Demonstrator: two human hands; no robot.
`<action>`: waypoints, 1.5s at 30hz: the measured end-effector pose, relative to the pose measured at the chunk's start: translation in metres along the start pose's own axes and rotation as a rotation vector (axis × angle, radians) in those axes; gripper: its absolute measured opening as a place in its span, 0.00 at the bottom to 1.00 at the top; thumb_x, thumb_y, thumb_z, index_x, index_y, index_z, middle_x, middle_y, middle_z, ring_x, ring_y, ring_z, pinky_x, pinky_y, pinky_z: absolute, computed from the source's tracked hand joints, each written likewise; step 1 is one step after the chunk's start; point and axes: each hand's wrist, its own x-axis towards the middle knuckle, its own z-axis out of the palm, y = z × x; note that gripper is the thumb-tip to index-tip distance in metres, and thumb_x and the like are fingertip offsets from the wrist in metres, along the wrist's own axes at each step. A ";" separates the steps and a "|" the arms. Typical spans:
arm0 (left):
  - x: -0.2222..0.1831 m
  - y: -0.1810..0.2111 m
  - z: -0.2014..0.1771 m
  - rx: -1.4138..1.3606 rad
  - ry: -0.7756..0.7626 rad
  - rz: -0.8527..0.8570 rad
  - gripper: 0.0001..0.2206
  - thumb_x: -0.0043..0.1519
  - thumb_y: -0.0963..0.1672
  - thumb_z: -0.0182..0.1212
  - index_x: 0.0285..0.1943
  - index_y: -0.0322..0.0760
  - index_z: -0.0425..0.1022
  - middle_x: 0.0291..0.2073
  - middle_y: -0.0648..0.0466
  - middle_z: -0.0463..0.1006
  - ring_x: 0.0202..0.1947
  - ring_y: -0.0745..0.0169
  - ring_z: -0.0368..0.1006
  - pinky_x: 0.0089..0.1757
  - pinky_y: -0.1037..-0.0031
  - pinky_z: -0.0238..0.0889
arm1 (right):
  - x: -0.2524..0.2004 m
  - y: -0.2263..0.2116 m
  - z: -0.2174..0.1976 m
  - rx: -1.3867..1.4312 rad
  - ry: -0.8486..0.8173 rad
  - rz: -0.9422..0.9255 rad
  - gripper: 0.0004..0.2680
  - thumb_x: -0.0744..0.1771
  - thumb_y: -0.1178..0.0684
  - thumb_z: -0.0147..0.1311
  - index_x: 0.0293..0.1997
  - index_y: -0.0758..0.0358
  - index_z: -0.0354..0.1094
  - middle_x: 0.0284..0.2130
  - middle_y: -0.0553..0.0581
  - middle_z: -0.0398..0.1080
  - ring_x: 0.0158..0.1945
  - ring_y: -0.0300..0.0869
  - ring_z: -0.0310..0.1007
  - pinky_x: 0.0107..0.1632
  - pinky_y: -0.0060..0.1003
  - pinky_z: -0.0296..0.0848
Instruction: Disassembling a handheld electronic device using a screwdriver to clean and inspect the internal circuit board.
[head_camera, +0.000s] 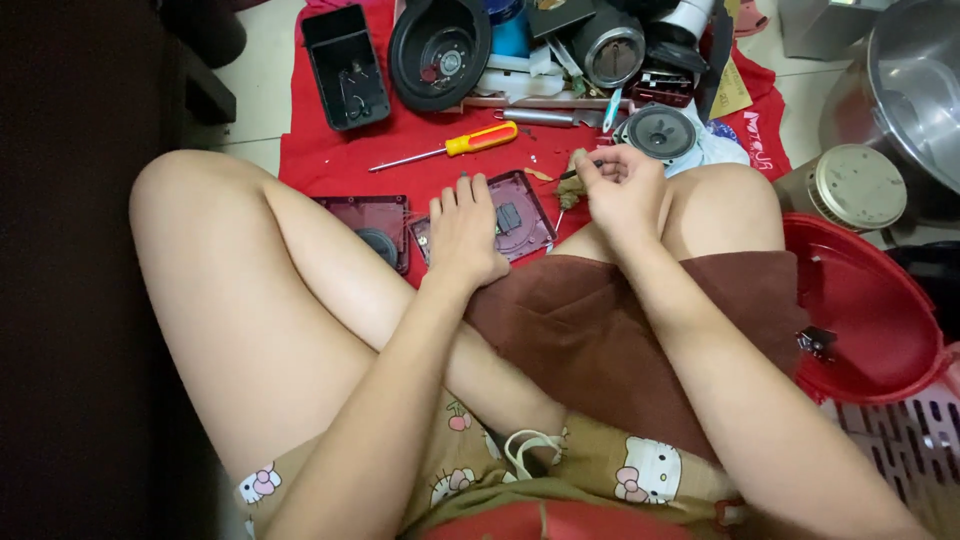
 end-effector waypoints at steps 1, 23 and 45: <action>-0.001 0.000 -0.002 -0.003 0.001 -0.003 0.45 0.31 0.45 0.69 0.59 0.26 0.50 0.50 0.41 0.60 0.50 0.44 0.57 0.49 0.63 0.49 | -0.004 -0.009 -0.004 -0.002 -0.003 -0.002 0.05 0.60 0.51 0.59 0.31 0.57 0.71 0.18 0.46 0.68 0.21 0.25 0.64 0.27 0.19 0.65; -0.002 -0.006 0.007 -0.004 0.049 -0.085 0.21 0.40 0.47 0.70 0.39 0.33 0.74 0.41 0.49 0.69 0.45 0.51 0.62 0.45 0.63 0.55 | -0.054 -0.036 -0.015 0.411 -0.090 0.325 0.05 0.61 0.56 0.56 0.33 0.66 0.70 0.13 0.52 0.61 0.12 0.31 0.61 0.16 0.23 0.65; 0.003 -0.011 0.016 0.001 0.123 -0.148 0.18 0.41 0.41 0.68 0.39 0.36 0.69 0.36 0.50 0.69 0.44 0.53 0.61 0.43 0.65 0.54 | -0.054 -0.038 -0.015 0.408 -0.101 0.290 0.05 0.60 0.56 0.56 0.31 0.66 0.70 0.13 0.53 0.62 0.10 0.30 0.59 0.16 0.22 0.62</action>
